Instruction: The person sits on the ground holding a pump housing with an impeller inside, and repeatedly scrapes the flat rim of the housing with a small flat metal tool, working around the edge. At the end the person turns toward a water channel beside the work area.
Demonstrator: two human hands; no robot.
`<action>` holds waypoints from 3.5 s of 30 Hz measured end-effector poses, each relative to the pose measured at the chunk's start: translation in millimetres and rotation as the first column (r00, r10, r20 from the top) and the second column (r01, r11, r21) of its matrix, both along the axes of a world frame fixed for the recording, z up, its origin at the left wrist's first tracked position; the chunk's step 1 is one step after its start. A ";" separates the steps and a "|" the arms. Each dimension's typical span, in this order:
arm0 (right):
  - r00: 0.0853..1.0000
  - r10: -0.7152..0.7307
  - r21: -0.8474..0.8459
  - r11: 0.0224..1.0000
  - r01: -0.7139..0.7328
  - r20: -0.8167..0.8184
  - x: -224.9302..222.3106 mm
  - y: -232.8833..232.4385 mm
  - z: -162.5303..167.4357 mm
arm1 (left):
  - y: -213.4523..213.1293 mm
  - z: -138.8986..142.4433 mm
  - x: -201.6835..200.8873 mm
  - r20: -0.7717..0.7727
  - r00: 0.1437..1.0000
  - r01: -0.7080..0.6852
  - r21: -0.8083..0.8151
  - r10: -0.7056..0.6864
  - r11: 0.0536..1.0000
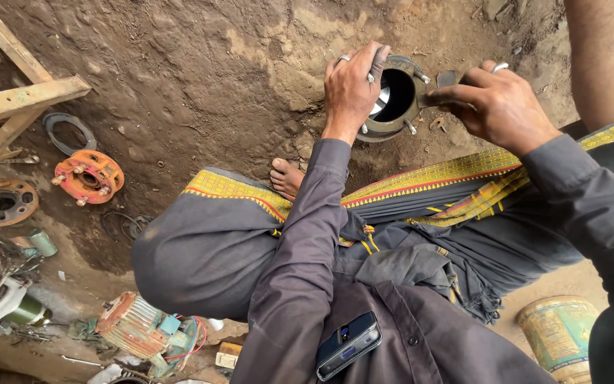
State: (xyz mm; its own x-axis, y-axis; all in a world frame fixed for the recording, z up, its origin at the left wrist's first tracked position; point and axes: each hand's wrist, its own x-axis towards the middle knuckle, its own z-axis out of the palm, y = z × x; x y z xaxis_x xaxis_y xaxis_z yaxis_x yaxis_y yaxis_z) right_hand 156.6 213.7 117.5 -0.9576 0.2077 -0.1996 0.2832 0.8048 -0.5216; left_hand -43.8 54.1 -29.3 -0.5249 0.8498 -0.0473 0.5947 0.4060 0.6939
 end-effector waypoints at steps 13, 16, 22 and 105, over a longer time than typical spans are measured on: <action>0.983 0.178 0.173 0.968 -0.181 0.031 -9.8 0.5 -5.3 | 0.4 0.7 0.0 0.007 1.000 -0.001 -0.007 0.001 1.000; 0.990 0.141 0.138 0.980 -0.142 0.016 -8.0 -0.7 -7.9 | -0.2 -1.1 0.3 0.013 1.000 0.001 -0.033 0.000 0.999; 0.994 0.101 0.111 0.988 -0.104 0.033 -5.1 -8.4 -9.2 | 0.3 -2.4 1.0 0.018 1.000 0.013 -0.016 -0.012 1.000; 0.753 -0.622 0.211 0.724 0.657 -0.214 -24.2 -119.2 -1.2 | 15.7 73.0 -10.5 0.043 0.998 -0.049 0.008 0.049 0.999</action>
